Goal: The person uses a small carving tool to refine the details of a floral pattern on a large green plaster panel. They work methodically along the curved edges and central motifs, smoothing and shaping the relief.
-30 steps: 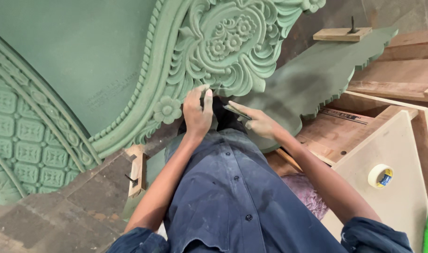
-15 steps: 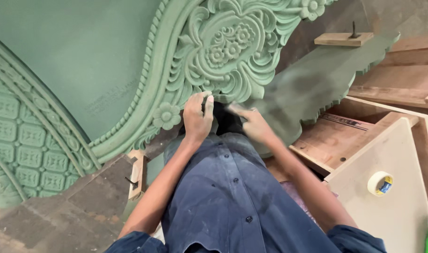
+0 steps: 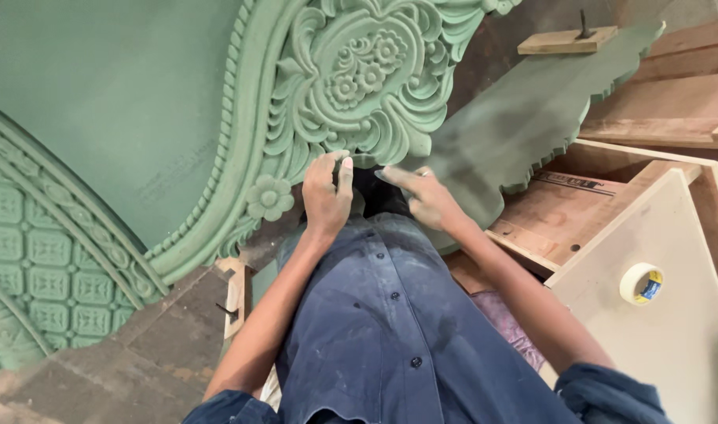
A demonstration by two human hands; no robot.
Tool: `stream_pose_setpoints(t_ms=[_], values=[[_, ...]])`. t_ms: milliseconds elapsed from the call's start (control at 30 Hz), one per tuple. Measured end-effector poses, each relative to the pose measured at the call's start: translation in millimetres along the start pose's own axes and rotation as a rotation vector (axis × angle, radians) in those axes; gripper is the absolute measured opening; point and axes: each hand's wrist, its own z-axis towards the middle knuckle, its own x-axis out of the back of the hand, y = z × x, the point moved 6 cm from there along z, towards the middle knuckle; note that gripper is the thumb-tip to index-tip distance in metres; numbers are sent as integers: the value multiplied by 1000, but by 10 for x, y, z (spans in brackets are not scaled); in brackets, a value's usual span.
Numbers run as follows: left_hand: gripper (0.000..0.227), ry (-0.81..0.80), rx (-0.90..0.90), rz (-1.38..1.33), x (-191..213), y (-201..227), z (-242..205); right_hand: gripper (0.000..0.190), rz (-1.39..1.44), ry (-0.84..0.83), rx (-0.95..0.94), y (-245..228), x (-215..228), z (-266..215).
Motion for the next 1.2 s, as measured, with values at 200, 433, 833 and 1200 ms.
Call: stream_pose_setpoints(t_ms=[200,433,833,1200], values=[[14,29,-53,-3,67,45,-2,76,9,487,93,-141,-38,-121],[15,-49,38,6,24,51,-58,58,650,782,-381,146,-282,-132],[18,-118,-43,106,23,53,-54,56,-145,839,-338,-197,-140,314],[18,-119,-75,87,89,82,85,18,-95,903,-235,-114,54,621]])
